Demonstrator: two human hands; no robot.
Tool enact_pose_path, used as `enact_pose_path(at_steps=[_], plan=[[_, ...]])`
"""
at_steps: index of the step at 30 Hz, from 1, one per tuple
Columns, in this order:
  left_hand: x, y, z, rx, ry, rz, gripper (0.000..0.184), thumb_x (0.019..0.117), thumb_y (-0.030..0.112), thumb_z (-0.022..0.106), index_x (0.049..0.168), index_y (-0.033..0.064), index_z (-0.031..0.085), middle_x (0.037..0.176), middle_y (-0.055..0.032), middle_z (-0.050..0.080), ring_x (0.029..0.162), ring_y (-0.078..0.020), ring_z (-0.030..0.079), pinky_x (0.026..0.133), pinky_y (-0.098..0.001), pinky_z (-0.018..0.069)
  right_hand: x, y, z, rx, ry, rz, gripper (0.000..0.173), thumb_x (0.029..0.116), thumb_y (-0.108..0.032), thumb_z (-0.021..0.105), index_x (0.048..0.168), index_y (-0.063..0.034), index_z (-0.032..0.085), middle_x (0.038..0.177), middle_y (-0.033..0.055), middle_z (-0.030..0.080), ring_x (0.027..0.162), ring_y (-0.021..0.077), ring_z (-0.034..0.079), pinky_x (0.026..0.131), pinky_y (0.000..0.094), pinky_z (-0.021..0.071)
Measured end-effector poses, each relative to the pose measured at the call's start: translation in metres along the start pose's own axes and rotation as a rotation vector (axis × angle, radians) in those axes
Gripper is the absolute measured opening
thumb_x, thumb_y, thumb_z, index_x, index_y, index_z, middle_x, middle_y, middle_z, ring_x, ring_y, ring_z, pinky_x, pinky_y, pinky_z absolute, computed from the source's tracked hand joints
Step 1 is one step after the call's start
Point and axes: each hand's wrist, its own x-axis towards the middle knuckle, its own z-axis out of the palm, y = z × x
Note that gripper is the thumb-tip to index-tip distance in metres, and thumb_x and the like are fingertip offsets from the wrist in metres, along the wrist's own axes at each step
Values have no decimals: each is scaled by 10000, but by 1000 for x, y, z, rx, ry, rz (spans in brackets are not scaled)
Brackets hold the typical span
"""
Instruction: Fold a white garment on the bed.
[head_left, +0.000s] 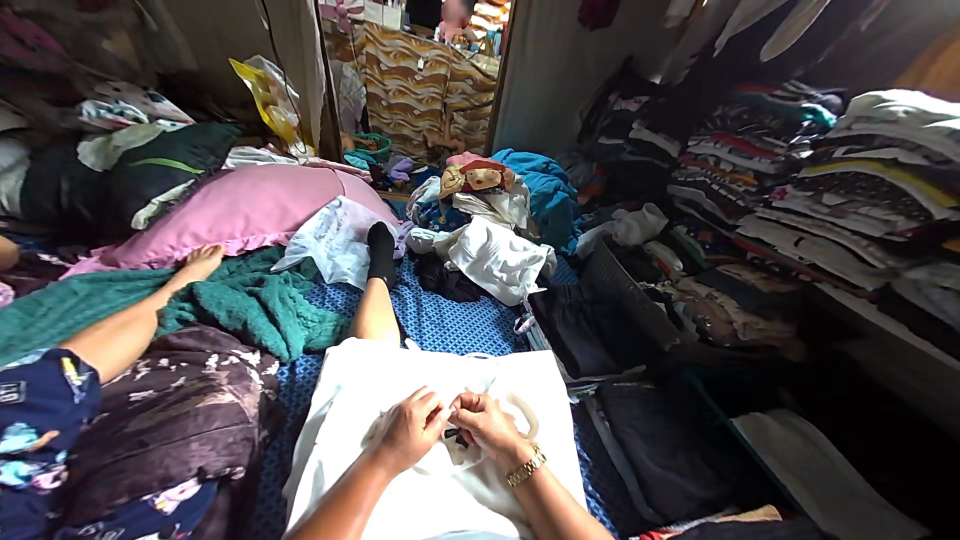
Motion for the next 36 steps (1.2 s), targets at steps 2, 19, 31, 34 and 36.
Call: enact_pose_path(at_steps=[2,19,31,34,36], plan=[[0,-1,1,-4,-2,5,256,954,200,590,827,-7,673,767,-109,615,668,-205,633,615,-355,550,0,0,0,1,3,-5,130,966,-66,592,844,-76,636,633,-75,566,481,-9,462,472,175,413],[-1,-1,0,11,15,11,260,947,210,599,827,-4,682,761,-106,623,662,-206,638,614,-354,553,-1,1,1,7,-9,-26,98,923,-62,613,835,-84,647,618,-77,565,476,-12,460,462,173,401],[-2,0,0,-43,-53,29,194,870,79,609,1001,22,740,928,-136,690,727,-221,678,663,-370,589,-2,-2,3,27,32,-18,128,955,-54,591,837,-72,637,648,-64,578,483,-12,458,462,167,396],[-2,0,0,-44,-48,27,183,899,92,611,1007,26,743,927,-133,693,754,-220,689,688,-369,596,-1,-1,2,27,24,-21,138,963,-63,571,838,-80,626,647,-70,571,485,-14,453,462,167,393],[-2,-1,1,-43,-43,33,183,908,101,607,1007,30,744,925,-125,695,756,-211,692,692,-363,599,-1,0,2,35,23,-21,142,962,-62,572,832,-84,625,637,-73,565,479,-13,452,458,167,393]])
